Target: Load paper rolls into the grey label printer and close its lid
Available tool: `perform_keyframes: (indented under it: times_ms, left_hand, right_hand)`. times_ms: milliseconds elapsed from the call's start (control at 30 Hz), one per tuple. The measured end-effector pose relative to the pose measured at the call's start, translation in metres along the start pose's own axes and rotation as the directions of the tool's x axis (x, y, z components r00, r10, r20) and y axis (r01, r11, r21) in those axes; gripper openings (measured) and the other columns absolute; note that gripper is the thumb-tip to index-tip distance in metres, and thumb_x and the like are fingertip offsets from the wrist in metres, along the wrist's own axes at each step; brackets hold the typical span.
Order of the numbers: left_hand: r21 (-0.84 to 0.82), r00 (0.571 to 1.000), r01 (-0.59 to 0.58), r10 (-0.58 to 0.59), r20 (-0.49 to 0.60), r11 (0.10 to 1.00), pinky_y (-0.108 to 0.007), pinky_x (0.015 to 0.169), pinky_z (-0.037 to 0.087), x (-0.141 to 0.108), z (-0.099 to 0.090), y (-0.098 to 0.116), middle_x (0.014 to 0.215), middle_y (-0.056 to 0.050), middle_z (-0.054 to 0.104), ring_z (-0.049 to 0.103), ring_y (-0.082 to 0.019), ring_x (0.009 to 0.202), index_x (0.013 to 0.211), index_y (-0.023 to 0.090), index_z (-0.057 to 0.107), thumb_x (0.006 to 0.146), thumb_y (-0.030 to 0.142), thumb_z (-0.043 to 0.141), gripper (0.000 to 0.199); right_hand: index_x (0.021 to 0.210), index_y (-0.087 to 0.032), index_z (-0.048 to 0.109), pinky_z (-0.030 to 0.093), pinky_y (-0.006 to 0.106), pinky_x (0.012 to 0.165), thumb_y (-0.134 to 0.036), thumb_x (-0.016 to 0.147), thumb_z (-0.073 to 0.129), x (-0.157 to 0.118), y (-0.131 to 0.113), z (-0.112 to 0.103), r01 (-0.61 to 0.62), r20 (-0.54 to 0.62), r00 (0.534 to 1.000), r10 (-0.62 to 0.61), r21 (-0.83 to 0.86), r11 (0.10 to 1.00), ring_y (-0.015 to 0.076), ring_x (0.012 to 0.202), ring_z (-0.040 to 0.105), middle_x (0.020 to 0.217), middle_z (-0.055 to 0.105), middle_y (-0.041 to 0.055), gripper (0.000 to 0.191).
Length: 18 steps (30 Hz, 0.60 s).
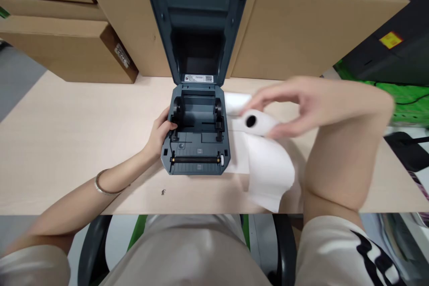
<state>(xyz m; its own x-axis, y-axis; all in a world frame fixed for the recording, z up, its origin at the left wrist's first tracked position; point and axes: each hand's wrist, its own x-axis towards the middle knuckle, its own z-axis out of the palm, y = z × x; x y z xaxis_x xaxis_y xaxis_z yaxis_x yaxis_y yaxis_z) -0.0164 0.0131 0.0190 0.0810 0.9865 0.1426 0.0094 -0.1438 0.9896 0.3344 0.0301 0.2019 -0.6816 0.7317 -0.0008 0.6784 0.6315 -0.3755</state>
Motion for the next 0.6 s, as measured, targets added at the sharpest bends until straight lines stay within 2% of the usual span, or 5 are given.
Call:
perform_keyframes:
  times_ms: [100, 200, 300, 433, 600]
  left_hand:
    - [-0.015, 1.000, 0.006, -0.006, -0.007, 1.000, -0.047, 0.107, 0.060, 0.000, 0.001, 0.000, 0.128, -0.007, 0.083, 0.068, -0.034, 0.121, 0.121, 0.024, 0.077, 0.074, 0.032, 0.067, 0.049]
    - [-0.034, 0.999, 0.043, -0.044, -0.016, 0.998, -0.043, 0.094, 0.061, -0.001, 0.002, 0.000, 0.120, -0.006, 0.083, 0.068, -0.031, 0.109, 0.126, 0.025, 0.078, 0.073, 0.032, 0.067, 0.054]
    - [-0.009, 0.998, 0.051, -0.052, -0.022, 0.999, -0.042, 0.090, 0.059, -0.002, 0.003, -0.001, 0.114, -0.005, 0.081, 0.066, -0.029, 0.105, 0.127, 0.024, 0.077, 0.073, 0.033, 0.065, 0.056]
    - [-0.007, 0.999, 0.038, -0.038, -0.023, 0.999, -0.041, 0.089, 0.058, -0.002, 0.004, -0.001, 0.114, -0.006, 0.080, 0.066, -0.029, 0.106, 0.125, 0.024, 0.075, 0.073, 0.033, 0.064, 0.054]
    - [-0.009, 0.999, 0.039, -0.039, -0.001, 0.999, -0.044, 0.098, 0.058, -0.001, 0.004, 0.000, 0.125, -0.007, 0.081, 0.067, -0.032, 0.115, 0.125, 0.024, 0.074, 0.073, 0.035, 0.065, 0.054]
  right_hand:
    - [0.122, -0.027, 0.085, 0.064, 0.043, 0.098, -0.065, 0.096, 0.078, 0.053, -0.034, 0.021, -0.037, 0.027, 0.999, 0.035, 0.082, 0.996, 0.0261, 0.100, 0.079, 0.117, 0.088, 0.0062, 0.047]
    - [0.111, -0.022, 0.085, 0.055, 0.054, 0.112, -0.040, 0.095, 0.074, 0.103, -0.046, 0.065, -0.046, -0.060, 0.998, 0.034, -0.211, 0.976, 0.0320, 0.105, 0.076, 0.106, 0.086, 0.0093, 0.027]
    - [0.109, -0.017, 0.086, 0.049, 0.060, 0.116, -0.027, 0.092, 0.070, 0.134, -0.043, 0.106, 0.024, -0.073, 0.995, -0.063, -0.449, 0.893, 0.0385, 0.118, 0.074, 0.111, 0.085, 0.0151, 0.025]
    - [0.113, -0.017, 0.087, 0.051, 0.058, 0.112, -0.017, 0.099, 0.056, 0.147, -0.035, 0.131, 0.021, -0.064, 0.996, -0.064, -0.519, 0.855, 0.0365, 0.117, 0.075, 0.113, 0.087, 0.0152, 0.034]
    - [0.119, -0.015, 0.087, 0.054, 0.053, 0.110, -0.027, 0.113, 0.047, 0.126, -0.034, 0.114, -0.004, -0.035, 0.999, -0.011, -0.404, 0.915, 0.0338, 0.112, 0.079, 0.120, 0.088, 0.0180, 0.042]
